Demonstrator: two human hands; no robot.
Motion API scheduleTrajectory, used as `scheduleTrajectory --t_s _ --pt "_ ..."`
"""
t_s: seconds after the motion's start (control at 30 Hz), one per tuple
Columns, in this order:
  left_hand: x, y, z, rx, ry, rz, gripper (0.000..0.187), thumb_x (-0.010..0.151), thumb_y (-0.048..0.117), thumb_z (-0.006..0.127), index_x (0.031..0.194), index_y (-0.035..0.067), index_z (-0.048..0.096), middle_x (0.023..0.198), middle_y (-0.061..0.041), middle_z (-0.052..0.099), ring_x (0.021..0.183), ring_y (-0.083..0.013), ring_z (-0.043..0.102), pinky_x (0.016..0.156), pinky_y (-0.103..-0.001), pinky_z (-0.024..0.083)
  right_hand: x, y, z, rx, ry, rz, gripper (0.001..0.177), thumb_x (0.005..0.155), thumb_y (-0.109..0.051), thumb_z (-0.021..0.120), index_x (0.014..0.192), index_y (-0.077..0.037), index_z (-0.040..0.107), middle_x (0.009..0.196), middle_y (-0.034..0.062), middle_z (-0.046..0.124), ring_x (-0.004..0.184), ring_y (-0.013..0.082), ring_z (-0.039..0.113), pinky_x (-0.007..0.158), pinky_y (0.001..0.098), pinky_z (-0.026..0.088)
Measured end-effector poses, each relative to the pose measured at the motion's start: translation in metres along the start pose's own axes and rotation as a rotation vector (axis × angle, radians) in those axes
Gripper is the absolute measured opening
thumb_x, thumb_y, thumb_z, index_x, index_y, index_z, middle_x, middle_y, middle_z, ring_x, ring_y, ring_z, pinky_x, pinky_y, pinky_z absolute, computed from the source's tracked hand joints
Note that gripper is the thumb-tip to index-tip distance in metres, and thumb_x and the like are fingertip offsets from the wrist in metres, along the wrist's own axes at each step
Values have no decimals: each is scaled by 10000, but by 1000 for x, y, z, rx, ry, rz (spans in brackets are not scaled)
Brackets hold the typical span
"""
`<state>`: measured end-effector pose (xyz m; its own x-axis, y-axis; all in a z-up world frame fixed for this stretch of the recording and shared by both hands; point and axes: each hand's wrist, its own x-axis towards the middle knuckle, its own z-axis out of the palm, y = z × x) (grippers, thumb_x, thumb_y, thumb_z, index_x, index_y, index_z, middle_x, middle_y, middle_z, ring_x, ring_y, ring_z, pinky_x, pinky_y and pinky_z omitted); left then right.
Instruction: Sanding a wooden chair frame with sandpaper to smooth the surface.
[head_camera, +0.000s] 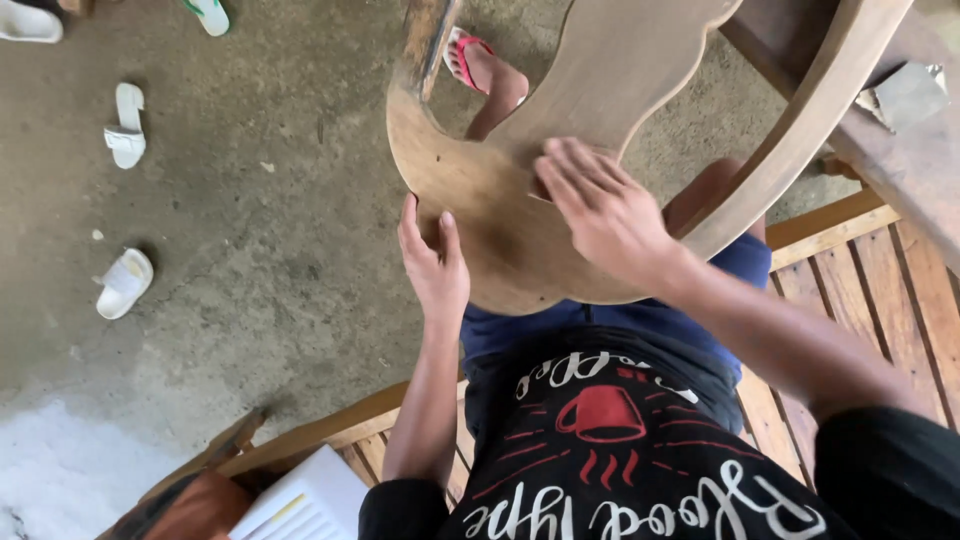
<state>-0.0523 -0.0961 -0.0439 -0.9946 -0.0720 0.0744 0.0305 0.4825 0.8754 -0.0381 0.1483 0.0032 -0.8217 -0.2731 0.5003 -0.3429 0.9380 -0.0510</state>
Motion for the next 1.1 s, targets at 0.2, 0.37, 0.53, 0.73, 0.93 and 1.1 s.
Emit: scheduleTrajectory --t_s 0.2,0.37,0.53,0.73,0.93,1.1 --pt "-2 1 -3 34 -41 -83 529 1025 312 545 1462 41 420 1469 -225 495 1377 -377 476 1101 -449 420 32 118 72 -185 -465 437 476 826 51 470 1181 -112 742 680 146 690 500 378 646 374 471 519" --pt "2 6 0 40 -21 -137 514 1011 295 559 1443 43 441 1419 -225 520 1332 -377 519 1042 -439 474 0 62 59 119 -426 -26 786 803 22 544 1558 -175 452 1567 137 484 1482 314 377 1212 524 280" --pt "-1 9 -4 82 -43 -123 516 1012 309 556 1431 31 439 1371 -220 541 1277 -376 557 982 -417 515 51 99 61 -461 -511 208 348 951 -165 552 1295 -150 502 962 132 641 730 285 665 471 401 453" --pt "2 8 -1 74 -39 -166 518 1005 317 560 1429 40 451 1343 -205 557 1243 -359 576 957 -411 519 52 132 82 -225 -729 279 606 808 7 506 1340 -275 439 1220 34 428 1072 292 407 596 391 565" --pt "8 10 -2 36 -34 -141 510 1007 307 561 1421 29 452 1365 -219 545 1260 -357 567 970 -406 523 67 73 27 -118 -656 111 703 880 15 546 1540 -119 344 1541 241 360 1243 422 418 798 506 517" --pt "4 12 -7 41 -64 -118 527 1019 330 544 1441 37 428 1398 -221 526 1297 -358 551 988 -408 525 35 150 92 -149 -729 653 154 885 9 586 965 -53 701 861 156 707 734 382 683 503 469 529"
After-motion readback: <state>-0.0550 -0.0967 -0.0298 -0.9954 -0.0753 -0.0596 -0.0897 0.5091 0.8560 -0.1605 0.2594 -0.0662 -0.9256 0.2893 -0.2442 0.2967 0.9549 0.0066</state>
